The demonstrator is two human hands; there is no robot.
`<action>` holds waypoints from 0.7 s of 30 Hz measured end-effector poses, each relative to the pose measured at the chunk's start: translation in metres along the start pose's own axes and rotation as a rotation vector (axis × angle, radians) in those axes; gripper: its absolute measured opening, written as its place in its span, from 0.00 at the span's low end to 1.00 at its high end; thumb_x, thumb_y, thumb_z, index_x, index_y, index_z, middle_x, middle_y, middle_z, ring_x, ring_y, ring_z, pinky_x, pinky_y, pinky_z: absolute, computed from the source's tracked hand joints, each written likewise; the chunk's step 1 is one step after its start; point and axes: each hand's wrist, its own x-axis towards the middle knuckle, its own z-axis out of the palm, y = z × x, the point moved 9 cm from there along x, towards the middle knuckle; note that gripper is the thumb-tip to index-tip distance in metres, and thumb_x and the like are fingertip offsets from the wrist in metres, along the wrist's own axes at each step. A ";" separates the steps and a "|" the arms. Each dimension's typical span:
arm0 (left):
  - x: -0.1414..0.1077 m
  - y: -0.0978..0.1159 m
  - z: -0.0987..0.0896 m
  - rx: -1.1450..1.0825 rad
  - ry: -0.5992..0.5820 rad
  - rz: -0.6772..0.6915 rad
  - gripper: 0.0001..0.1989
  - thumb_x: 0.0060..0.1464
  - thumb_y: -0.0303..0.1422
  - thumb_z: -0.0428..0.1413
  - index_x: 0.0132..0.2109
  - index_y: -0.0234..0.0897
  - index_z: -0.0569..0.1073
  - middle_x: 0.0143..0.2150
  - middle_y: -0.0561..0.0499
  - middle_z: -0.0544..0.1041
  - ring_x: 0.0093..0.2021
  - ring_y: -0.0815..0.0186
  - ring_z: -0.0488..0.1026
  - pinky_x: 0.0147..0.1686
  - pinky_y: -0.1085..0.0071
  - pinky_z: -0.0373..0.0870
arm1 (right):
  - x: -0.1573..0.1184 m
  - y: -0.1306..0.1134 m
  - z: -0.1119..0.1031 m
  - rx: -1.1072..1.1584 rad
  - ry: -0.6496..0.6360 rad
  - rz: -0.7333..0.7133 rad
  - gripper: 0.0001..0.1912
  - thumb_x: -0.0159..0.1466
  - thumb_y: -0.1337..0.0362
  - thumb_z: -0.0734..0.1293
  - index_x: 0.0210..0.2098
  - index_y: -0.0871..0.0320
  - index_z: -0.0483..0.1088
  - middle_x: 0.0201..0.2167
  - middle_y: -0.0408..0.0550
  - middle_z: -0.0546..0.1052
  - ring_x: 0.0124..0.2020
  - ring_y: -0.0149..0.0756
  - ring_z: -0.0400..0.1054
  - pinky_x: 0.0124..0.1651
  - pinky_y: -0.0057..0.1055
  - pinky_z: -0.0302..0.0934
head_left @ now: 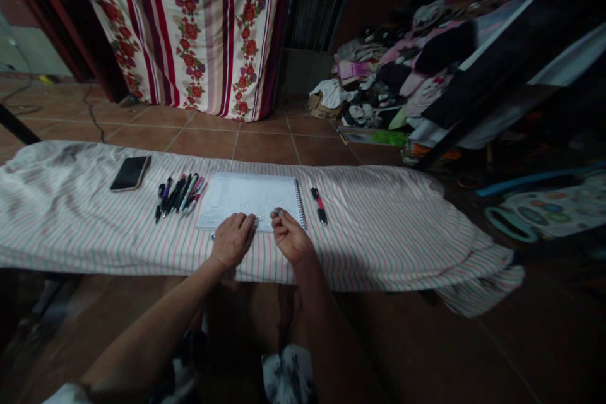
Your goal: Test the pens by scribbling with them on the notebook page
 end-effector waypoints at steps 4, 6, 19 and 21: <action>0.001 -0.001 0.000 -0.004 0.001 -0.014 0.12 0.62 0.34 0.44 0.48 0.38 0.67 0.36 0.48 0.72 0.38 0.61 0.66 0.36 0.66 0.62 | 0.002 -0.009 -0.010 -0.095 0.097 -0.133 0.03 0.54 0.72 0.70 0.27 0.61 0.73 0.26 0.44 0.76 0.24 0.18 0.67 0.20 0.09 0.56; 0.001 -0.002 0.000 0.000 0.002 -0.023 0.12 0.62 0.34 0.44 0.48 0.37 0.67 0.36 0.47 0.71 0.38 0.61 0.66 0.37 0.66 0.62 | -0.001 -0.019 -0.017 -0.173 0.184 -0.259 0.04 0.51 0.69 0.72 0.27 0.60 0.73 0.26 0.43 0.76 0.25 0.20 0.68 0.22 0.12 0.58; 0.003 -0.005 0.001 0.031 -0.020 -0.081 0.12 0.63 0.34 0.42 0.46 0.38 0.68 0.35 0.48 0.71 0.38 0.60 0.65 0.37 0.65 0.60 | 0.006 -0.072 0.022 -1.077 0.297 -0.547 0.08 0.58 0.60 0.63 0.31 0.59 0.69 0.24 0.44 0.74 0.25 0.32 0.72 0.23 0.25 0.63; 0.003 -0.005 0.001 0.031 -0.023 -0.081 0.12 0.63 0.34 0.43 0.46 0.38 0.69 0.35 0.48 0.71 0.38 0.60 0.65 0.37 0.65 0.60 | 0.011 -0.073 0.026 -1.310 0.282 -0.604 0.08 0.60 0.62 0.61 0.32 0.58 0.70 0.25 0.45 0.75 0.27 0.34 0.72 0.26 0.27 0.65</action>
